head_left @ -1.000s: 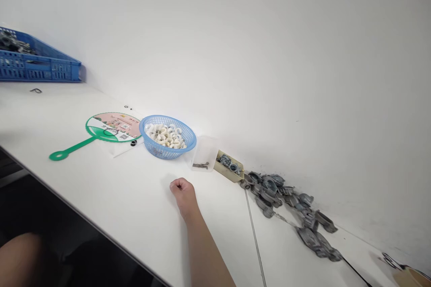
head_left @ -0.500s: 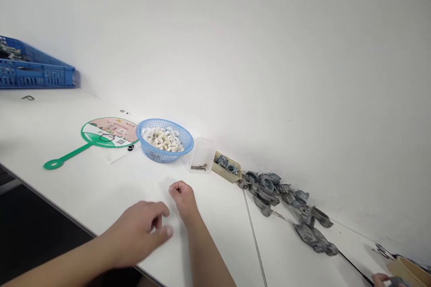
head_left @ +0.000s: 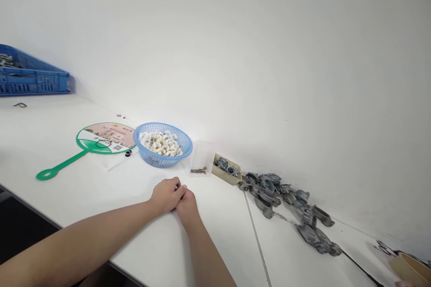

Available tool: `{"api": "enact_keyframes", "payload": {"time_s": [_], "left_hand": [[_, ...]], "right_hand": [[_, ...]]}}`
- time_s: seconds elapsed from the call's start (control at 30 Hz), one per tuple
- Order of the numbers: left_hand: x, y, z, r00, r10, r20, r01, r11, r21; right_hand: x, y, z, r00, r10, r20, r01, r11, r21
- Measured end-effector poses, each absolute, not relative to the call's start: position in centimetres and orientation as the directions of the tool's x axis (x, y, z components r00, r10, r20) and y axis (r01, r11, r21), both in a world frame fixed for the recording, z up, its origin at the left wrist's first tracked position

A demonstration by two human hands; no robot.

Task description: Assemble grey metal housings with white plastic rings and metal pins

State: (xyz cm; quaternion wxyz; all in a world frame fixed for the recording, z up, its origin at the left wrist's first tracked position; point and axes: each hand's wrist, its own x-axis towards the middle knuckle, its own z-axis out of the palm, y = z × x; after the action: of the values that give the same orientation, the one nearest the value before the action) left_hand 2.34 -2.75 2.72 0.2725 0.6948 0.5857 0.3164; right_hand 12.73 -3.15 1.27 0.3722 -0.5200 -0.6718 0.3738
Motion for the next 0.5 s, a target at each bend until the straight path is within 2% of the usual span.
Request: {"api": "enact_keyframes", "payload": {"time_s": [0.5], "left_hand": [[1.9, -1.6, 1.8, 0.146, 0.979, 0.145, 0.592, -0.204, 0.780]], "right_hand": [[12.4, -3.1, 2.0, -0.154, 0.988, 0.025, 0.449, 0.092, -0.889]]}}
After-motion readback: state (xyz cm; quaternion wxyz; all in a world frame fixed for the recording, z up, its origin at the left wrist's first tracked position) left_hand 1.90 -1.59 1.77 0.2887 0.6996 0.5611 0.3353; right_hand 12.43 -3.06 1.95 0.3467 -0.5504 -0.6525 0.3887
